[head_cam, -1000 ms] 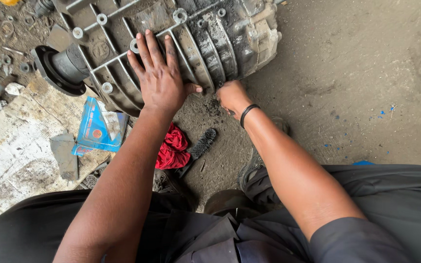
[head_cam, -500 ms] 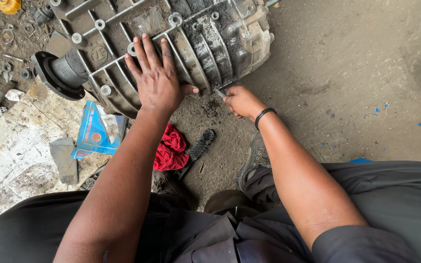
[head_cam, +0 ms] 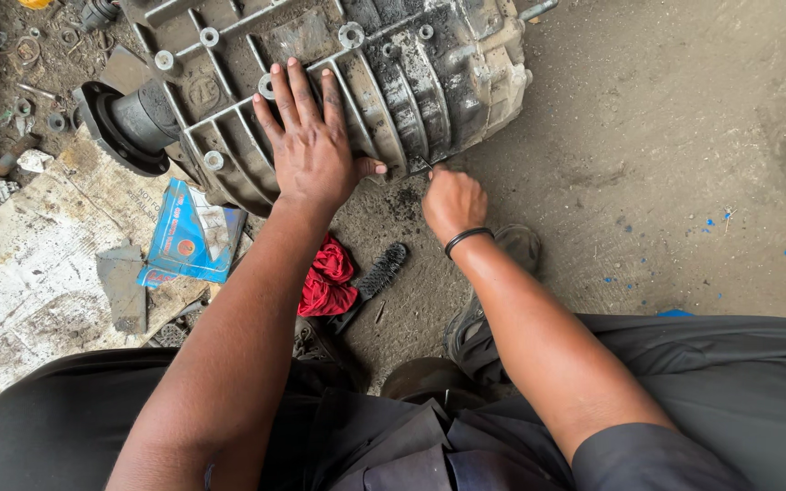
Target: The person is cleaning the exterior of a large, dirty engine block using a small metal tool. They are scraping and picking at the surface to remove grime and debris from the cooling fins and crevices. The person works methodically along the side of the engine, occasionally adjusting their grip on the tool.
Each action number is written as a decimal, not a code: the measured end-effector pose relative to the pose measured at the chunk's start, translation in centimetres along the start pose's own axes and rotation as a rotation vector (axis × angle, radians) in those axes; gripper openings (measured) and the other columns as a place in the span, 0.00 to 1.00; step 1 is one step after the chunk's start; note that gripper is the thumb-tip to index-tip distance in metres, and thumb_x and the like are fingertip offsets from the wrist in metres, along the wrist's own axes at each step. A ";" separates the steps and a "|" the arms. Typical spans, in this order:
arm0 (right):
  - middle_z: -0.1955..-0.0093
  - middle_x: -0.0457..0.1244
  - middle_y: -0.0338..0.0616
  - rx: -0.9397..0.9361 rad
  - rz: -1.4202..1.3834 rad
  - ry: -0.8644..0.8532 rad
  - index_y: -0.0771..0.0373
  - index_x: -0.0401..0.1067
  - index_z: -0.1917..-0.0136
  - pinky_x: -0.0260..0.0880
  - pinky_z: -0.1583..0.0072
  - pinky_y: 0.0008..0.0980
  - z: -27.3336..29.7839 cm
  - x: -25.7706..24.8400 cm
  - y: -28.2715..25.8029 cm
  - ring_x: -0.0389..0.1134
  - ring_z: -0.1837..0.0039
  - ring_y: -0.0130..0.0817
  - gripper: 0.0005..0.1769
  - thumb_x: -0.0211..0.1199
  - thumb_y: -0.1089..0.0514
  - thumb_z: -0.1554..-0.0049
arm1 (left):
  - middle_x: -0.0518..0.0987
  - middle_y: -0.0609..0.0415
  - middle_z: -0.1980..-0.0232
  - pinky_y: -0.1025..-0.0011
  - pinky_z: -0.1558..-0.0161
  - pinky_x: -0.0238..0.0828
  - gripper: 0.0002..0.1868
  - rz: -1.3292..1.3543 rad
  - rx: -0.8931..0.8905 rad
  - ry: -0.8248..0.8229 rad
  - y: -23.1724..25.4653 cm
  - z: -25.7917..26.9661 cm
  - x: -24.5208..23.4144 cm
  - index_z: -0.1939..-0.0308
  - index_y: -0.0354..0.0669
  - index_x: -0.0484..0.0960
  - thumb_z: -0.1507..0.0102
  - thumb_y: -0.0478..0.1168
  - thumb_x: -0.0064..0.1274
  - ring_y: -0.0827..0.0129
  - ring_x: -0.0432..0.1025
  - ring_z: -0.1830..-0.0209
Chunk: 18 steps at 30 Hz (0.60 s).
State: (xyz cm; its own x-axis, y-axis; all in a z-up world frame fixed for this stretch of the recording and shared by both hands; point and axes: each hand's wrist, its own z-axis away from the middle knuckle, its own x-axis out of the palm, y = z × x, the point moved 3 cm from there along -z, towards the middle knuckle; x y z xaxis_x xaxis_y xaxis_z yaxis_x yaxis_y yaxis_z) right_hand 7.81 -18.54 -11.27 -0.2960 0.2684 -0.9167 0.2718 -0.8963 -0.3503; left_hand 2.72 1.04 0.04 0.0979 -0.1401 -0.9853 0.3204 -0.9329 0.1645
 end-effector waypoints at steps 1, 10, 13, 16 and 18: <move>0.58 0.70 0.60 0.005 -0.060 0.004 0.63 0.79 0.52 0.70 0.53 0.52 -0.2 0.6 0.2 0.72 0.55 0.56 0.13 0.55 0.56 0.35 | 0.44 0.26 0.19 0.33 0.25 0.30 0.75 0.000 0.003 0.002 0.0 0.1 0.0 0.21 0.33 0.52 0.59 0.72 0.70 0.34 0.35 0.18; 0.71 0.58 0.34 0.189 -0.779 -0.875 0.64 0.76 0.49 0.51 0.70 0.28 -2.0 3.7 5.0 0.52 0.73 0.22 0.16 0.54 0.51 0.33 | 0.44 0.24 0.20 0.32 0.26 0.30 0.75 -0.020 0.021 0.002 -0.1 0.0 0.0 0.21 0.32 0.54 0.59 0.73 0.68 0.33 0.35 0.19; 0.70 0.60 0.35 0.248 -0.802 -0.942 0.63 0.76 0.47 0.55 0.70 0.27 -0.8 4.0 6.1 0.55 0.72 0.23 0.14 0.54 0.53 0.33 | 0.45 0.24 0.20 0.32 0.26 0.30 0.74 -0.019 0.021 -0.006 0.0 0.1 0.1 0.21 0.32 0.54 0.58 0.74 0.68 0.33 0.35 0.19; 0.68 0.65 0.42 0.318 -0.940 -0.931 0.65 0.74 0.46 0.64 0.68 0.30 0.1 4.2 5.3 0.63 0.70 0.29 0.13 0.52 0.57 0.34 | 0.45 0.25 0.20 0.32 0.26 0.30 0.74 -0.023 0.011 -0.013 -0.1 0.1 -0.1 0.21 0.33 0.53 0.58 0.74 0.68 0.33 0.35 0.19; 0.66 0.68 0.48 0.383 -0.994 -0.902 0.67 0.71 0.47 0.68 0.66 0.35 0.3 4.0 4.4 0.66 0.68 0.36 0.12 0.49 0.60 0.35 | 0.45 0.27 0.19 0.33 0.26 0.30 0.75 -0.027 0.006 -0.015 0.0 0.1 -0.2 0.21 0.33 0.53 0.59 0.73 0.68 0.34 0.35 0.18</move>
State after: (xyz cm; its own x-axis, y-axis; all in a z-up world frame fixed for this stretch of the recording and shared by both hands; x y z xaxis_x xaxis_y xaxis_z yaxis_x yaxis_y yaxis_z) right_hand 7.52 -21.56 -16.44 -0.7353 0.6555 0.1722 -0.6187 -0.5455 -0.5654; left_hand 2.64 1.07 0.19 0.0749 -0.1203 -0.9899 0.3170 -0.9383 0.1380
